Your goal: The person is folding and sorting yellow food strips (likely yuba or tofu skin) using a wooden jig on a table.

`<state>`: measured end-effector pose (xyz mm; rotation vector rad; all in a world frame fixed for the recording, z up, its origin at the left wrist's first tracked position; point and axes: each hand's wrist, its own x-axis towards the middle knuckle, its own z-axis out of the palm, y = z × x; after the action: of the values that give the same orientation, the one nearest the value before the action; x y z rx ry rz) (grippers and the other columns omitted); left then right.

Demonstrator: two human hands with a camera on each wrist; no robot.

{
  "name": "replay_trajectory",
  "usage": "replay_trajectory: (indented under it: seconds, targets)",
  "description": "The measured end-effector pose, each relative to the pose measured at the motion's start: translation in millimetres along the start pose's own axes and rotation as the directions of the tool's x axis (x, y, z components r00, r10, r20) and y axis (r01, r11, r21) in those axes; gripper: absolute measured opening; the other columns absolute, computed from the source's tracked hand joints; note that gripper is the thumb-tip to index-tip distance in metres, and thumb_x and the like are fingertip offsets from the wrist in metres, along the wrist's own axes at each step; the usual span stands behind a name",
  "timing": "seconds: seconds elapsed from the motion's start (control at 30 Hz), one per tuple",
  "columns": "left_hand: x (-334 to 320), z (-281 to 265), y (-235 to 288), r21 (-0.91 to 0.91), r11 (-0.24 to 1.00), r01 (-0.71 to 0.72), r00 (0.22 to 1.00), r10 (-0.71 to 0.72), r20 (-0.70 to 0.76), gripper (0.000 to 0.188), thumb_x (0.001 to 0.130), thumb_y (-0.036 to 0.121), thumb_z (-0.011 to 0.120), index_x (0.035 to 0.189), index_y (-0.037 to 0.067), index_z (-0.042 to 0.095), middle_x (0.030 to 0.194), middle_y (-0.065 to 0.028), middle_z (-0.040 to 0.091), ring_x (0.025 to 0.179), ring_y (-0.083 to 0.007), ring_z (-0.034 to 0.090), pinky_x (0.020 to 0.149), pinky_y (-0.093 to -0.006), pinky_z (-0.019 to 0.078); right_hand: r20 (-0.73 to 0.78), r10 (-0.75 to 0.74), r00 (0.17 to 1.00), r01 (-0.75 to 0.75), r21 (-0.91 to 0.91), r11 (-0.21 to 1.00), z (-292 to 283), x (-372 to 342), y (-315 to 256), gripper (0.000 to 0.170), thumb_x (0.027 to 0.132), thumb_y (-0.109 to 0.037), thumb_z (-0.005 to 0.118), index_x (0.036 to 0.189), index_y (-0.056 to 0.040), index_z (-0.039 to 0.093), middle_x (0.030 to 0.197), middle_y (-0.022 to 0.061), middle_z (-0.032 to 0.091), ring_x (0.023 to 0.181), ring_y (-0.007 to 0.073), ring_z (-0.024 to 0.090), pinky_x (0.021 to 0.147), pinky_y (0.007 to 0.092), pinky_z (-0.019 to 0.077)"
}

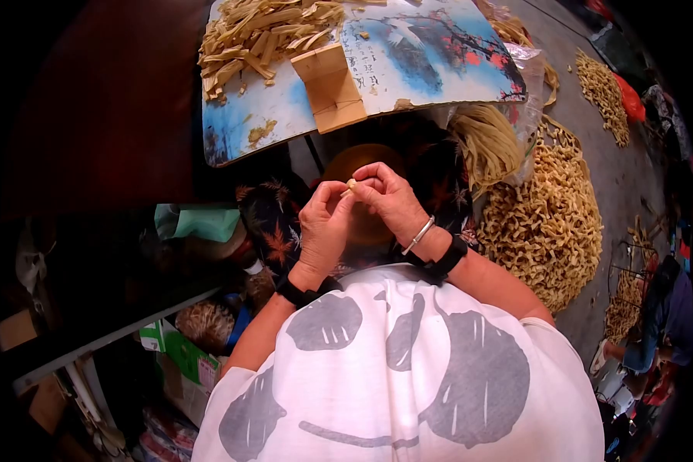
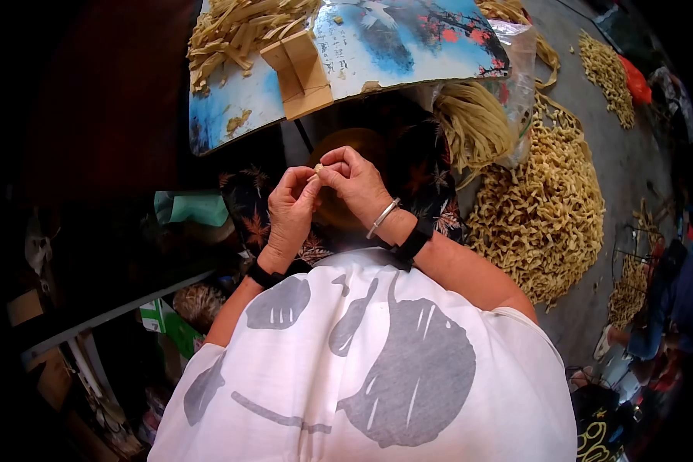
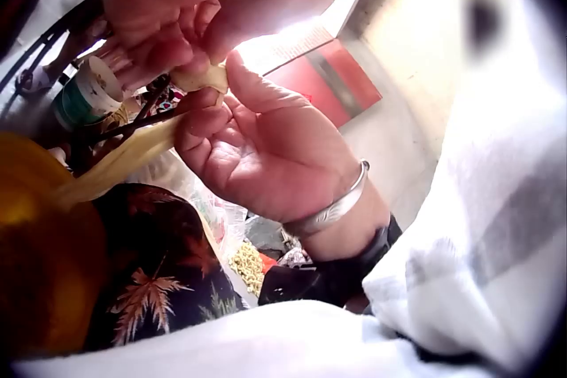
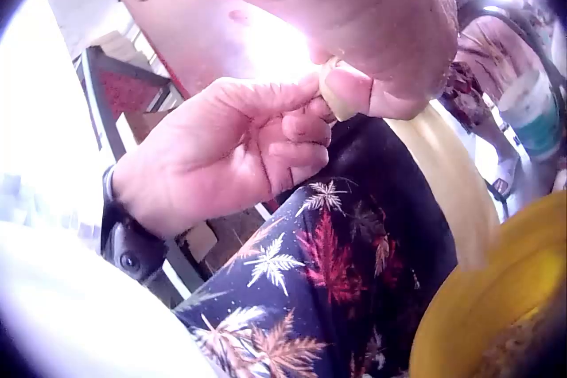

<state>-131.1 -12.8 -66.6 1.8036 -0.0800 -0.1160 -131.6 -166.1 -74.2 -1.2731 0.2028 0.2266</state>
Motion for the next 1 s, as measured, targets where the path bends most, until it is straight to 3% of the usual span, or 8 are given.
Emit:
replay_trajectory:
  seconds: [0.2,0.3,0.4,0.6,0.7,0.83,0.9,1.0]
  targets:
    - [13.1,-36.4,-4.0,0.117,0.991,-0.066,0.998,0.068,-0.017,0.002,0.094,0.006,0.063,0.096,0.007,0.064,0.069,0.0053,0.054,0.056,-0.0028,0.047,0.049,-0.0201,0.0427,0.051,-0.134,0.99,0.143,-0.285,0.948,-15.8,-8.3,0.9,0.024,0.086,-0.008,0.071,0.108,-0.0028,0.062,0.081,0.0003,0.062,0.073,0.0072,0.057,0.068,0.0222,0.048]
    - [11.1,-38.3,-3.8,-0.35,0.888,0.299,0.954,-0.291,0.077,0.01,0.095,0.009,0.063,0.104,0.007,0.063,0.078,0.0008,0.06,0.064,-0.0059,0.055,0.058,-0.022,0.0485,0.027,-0.256,0.966,0.248,-0.372,0.894,-9.6,-11.1,-2.0,0.023,0.085,-0.006,0.07,0.106,-0.0052,0.062,0.08,0.0029,0.061,0.073,0.0099,0.058,0.069,0.0236,0.0489]
    - [8.2,-23.0,1.6,-0.724,0.553,0.411,0.902,-0.361,0.236,0.018,0.096,0.011,0.062,0.112,0.005,0.06,0.094,-0.0049,0.065,0.081,-0.0097,0.061,0.074,-0.0251,0.0522,-0.026,-0.339,0.94,0.303,-0.384,0.872,2.0,-10.2,-6.4,0.028,0.084,-0.006,0.07,0.11,-0.0057,0.06,0.078,0.0041,0.062,0.072,0.0126,0.061,0.067,0.0254,0.0501]
    - [5.8,-14.8,7.9,-0.606,0.697,0.383,0.921,-0.24,0.306,0.025,0.1,0.017,0.057,0.119,0.001,0.059,0.108,-0.0056,0.065,0.101,-0.0142,0.063,0.094,-0.0278,0.0484,0.072,-0.274,0.959,0.271,-0.52,0.81,13.0,-9.5,-14.4,0.04,0.082,-0.014,0.073,0.119,-0.0084,0.059,0.077,0.0102,0.065,0.07,0.0244,0.068,0.065,0.0316,0.0523]
    - [11.1,-21.2,3.1,-0.457,0.77,0.446,0.88,-0.282,0.383,0.029,0.103,0.023,0.052,0.119,0.001,0.059,0.108,-0.0058,0.065,0.101,-0.0143,0.063,0.094,-0.0267,0.0479,0.171,-0.157,0.973,0.231,-0.642,0.731,5.8,-4.9,-27.0,0.04,0.08,-0.018,0.076,0.117,-0.009,0.062,0.078,0.0113,0.065,0.07,0.0241,0.067,0.064,0.0327,0.0516]
    - [15.6,-25.2,8.1,-0.47,0.735,0.489,0.838,-0.246,0.488,0.029,0.104,0.027,0.049,0.11,0.001,0.06,0.101,-0.0043,0.064,0.094,-0.013,0.062,0.087,-0.0285,0.0496,0.166,-0.362,0.917,0.379,-0.644,0.665,3.9,-0.3,-19.5,0.041,0.075,-0.025,0.082,0.105,-0.0056,0.063,0.076,0.0088,0.064,0.065,0.0198,0.061,0.063,0.0314,0.0507]
    - [10.6,-22.5,7.5,-0.584,0.582,0.566,0.807,-0.244,0.538,0.028,0.104,0.027,0.049,0.105,0.002,0.061,0.096,-0.0029,0.063,0.086,-0.011,0.06,0.079,-0.0281,0.0503,0.11,-0.312,0.944,0.323,-0.513,0.795,4.7,-0.1,-24.8,0.039,0.076,-0.025,0.082,0.1,-0.0037,0.061,0.076,0.0079,0.063,0.065,0.0159,0.06,0.062,0.0291,0.0498]
    - [1.0,-12.8,23.5,-0.552,0.633,0.542,0.839,-0.373,0.397,0.026,0.104,0.028,0.05,0.097,0.005,0.061,0.08,0.0021,0.055,0.067,-0.0059,0.049,0.06,-0.0233,0.0417,0.049,-0.272,0.961,0.26,-0.496,0.828,-0.6,6.1,-24.8,0.035,0.078,-0.023,0.081,0.097,-0.0026,0.06,0.076,0.0056,0.062,0.067,0.0109,0.059,0.061,0.0258,0.0484]
